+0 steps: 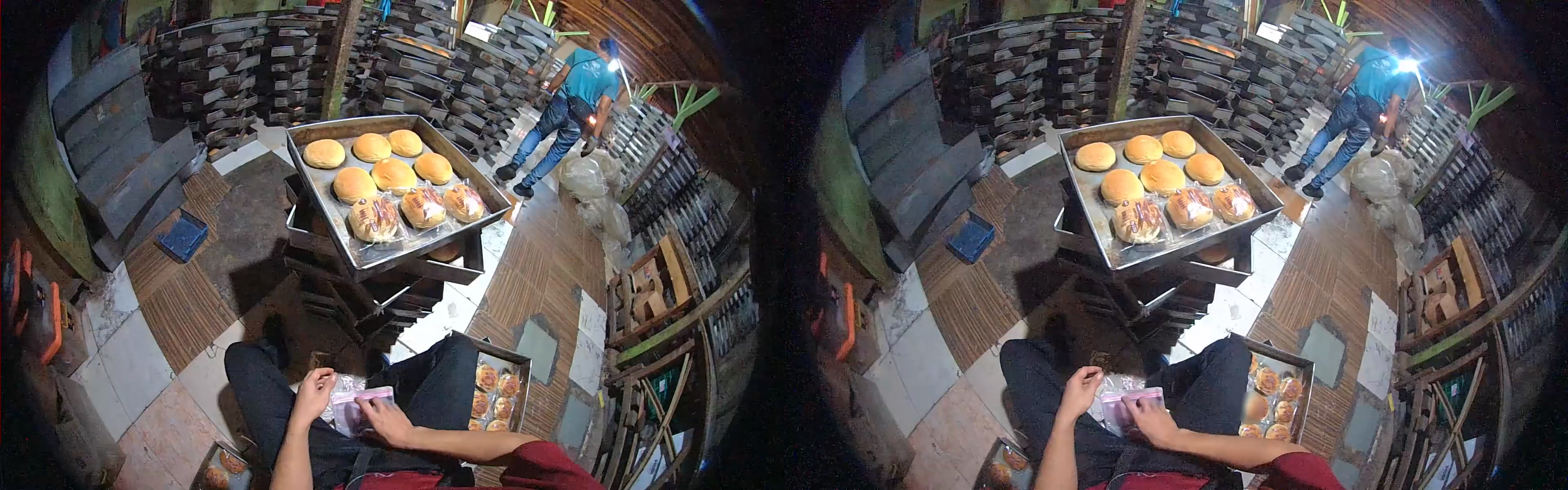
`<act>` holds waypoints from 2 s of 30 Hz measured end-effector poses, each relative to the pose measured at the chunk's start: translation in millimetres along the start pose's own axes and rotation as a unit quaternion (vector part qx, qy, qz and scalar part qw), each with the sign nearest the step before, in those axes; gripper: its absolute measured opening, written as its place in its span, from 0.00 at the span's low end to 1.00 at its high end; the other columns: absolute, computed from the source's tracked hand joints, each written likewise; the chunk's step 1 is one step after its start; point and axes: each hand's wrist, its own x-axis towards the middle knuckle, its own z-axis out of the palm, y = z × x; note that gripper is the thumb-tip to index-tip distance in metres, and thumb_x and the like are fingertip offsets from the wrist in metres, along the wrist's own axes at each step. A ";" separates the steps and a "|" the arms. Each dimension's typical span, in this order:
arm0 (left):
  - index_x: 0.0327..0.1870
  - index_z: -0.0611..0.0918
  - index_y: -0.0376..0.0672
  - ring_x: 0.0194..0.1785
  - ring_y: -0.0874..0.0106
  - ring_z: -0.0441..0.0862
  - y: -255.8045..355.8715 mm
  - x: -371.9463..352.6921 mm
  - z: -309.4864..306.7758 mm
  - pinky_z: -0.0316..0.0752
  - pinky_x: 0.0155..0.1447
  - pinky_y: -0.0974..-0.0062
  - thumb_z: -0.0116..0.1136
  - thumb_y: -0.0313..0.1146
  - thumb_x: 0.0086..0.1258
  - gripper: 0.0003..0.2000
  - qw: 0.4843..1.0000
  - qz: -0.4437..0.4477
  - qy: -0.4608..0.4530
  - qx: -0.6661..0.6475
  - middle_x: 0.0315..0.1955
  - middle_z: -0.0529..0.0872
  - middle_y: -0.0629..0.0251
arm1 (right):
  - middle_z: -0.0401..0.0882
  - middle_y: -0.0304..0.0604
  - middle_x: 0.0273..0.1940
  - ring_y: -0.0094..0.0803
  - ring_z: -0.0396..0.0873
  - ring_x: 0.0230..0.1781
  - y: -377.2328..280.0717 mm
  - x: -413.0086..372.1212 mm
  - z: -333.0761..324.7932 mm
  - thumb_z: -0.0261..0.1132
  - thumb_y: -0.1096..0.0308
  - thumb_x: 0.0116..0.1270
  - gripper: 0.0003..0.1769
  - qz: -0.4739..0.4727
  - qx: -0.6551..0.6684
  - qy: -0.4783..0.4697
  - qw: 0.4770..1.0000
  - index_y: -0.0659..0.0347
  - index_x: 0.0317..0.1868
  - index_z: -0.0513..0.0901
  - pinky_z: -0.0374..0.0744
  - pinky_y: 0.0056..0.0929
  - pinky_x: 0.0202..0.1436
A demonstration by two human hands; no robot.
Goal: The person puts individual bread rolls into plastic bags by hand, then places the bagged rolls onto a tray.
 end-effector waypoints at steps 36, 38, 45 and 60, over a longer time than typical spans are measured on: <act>0.65 0.59 0.38 0.64 0.50 0.63 37.2 -0.9 -26.0 0.60 0.61 0.42 0.43 0.67 0.57 0.43 0.752 -0.062 -0.349 -0.555 0.63 0.62 0.47 | 0.78 0.41 0.48 0.27 0.72 0.53 31.8 46.6 -121.0 0.46 0.52 0.71 0.26 0.008 0.529 -0.113 0.841 0.65 0.54 0.75 0.64 0.28 0.61; 0.65 0.60 0.38 0.64 0.49 0.62 38.1 2.5 -31.7 0.60 0.61 0.41 0.42 0.67 0.58 0.43 0.723 -0.029 -0.337 -0.602 0.62 0.63 0.47 | 0.79 0.42 0.46 0.28 0.76 0.48 32.0 52.1 -123.4 0.52 0.63 0.70 0.17 0.043 0.465 -0.019 0.884 0.63 0.53 0.76 0.71 0.25 0.55; 0.47 0.76 0.32 0.42 0.54 0.82 27.1 7.9 -31.8 0.81 0.41 0.58 0.48 0.27 0.68 0.11 0.833 -0.055 -0.131 -0.535 0.42 0.81 0.50 | 0.76 0.52 0.49 0.43 0.76 0.47 3.0 58.2 -190.9 0.53 0.80 0.58 0.26 -0.152 0.288 0.068 0.943 0.61 0.59 0.69 0.74 0.34 0.49; 0.22 0.70 0.46 0.18 0.81 0.57 28.0 32.5 -39.3 0.54 0.25 0.83 0.46 0.47 0.69 0.18 0.645 -0.020 0.032 -0.763 0.13 0.63 0.74 | 0.81 0.50 0.30 0.39 0.80 0.32 4.0 290.5 -353.5 0.54 0.52 0.67 0.23 -0.098 0.078 0.313 0.941 0.68 0.37 0.80 0.75 0.33 0.38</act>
